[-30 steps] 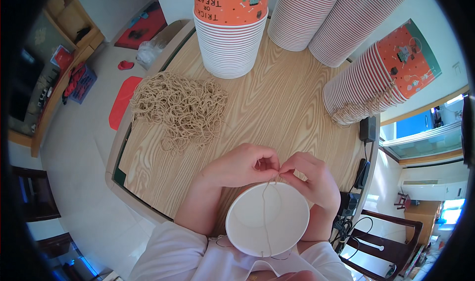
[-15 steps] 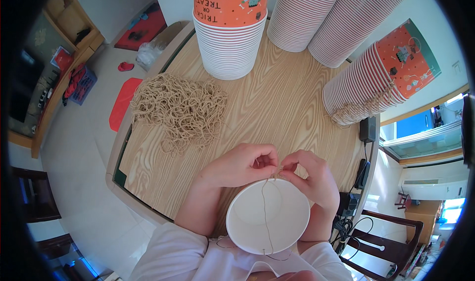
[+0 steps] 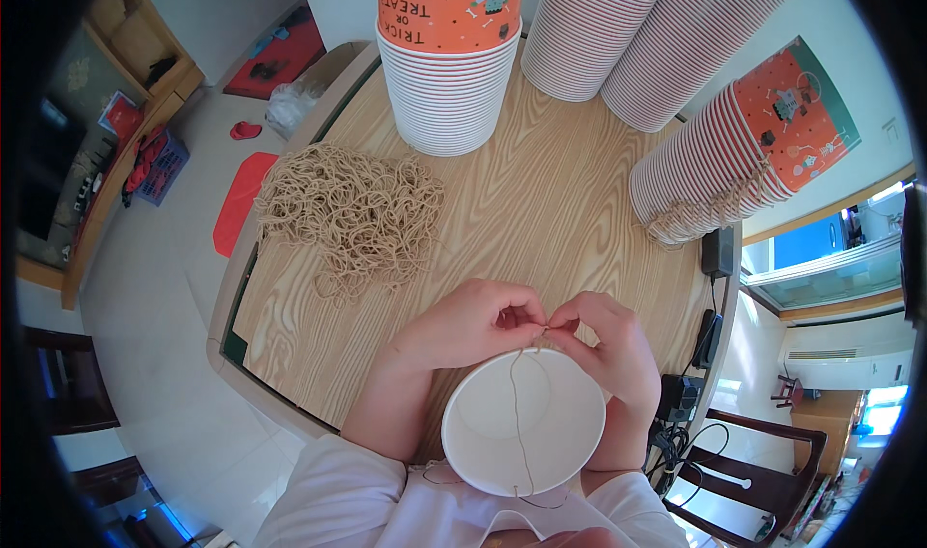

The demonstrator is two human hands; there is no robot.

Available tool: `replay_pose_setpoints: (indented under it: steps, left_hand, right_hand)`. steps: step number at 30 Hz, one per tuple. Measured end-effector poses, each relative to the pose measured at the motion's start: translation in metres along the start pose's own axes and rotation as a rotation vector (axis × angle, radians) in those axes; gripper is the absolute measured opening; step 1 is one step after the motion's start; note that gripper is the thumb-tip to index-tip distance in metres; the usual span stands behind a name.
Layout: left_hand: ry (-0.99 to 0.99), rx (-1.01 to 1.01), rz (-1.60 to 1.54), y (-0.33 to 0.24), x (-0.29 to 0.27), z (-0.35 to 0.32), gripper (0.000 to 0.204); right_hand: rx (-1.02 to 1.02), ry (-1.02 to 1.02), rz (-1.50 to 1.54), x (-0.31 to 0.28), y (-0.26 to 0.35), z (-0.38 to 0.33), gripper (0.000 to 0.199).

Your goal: Attaching rubber bands to the rims of paper cups.

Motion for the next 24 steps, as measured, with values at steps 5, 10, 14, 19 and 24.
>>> replay_pose_setpoints:
  steps: [5,10,14,19,24]
  left_hand:
    - [-0.036,0.005,0.012,-0.001,-0.002,0.0,0.013]
    - [-0.045,0.009,-0.034,-0.002,-0.004,-0.001,0.011]
    - [-0.041,0.002,-0.038,-0.002,-0.004,-0.001,0.011]
    - [-0.076,0.004,-0.106,0.008,-0.004,0.0,0.013]
    - [-0.036,0.004,-0.07,0.003,-0.004,0.0,0.015]
  right_hand:
    - [-0.006,0.001,-0.006,0.001,-0.001,0.0,0.017]
    - [-0.014,0.005,-0.025,0.0,-0.002,0.0,0.018]
    - [0.057,-0.006,0.026,0.001,0.001,0.001,0.017]
    - [-0.02,-0.009,0.0,0.001,-0.001,0.001,0.016]
    - [0.01,-0.009,0.005,0.0,-0.003,0.0,0.016]
Point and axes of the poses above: each hand's wrist, its own z-axis towards the middle knuckle, its own x-axis out of the palm, y = z × x, the point moved 7 cm from there along z, towards the middle knuckle, and after that the axes turned 3 degrees about z, right-handed, at the moved point
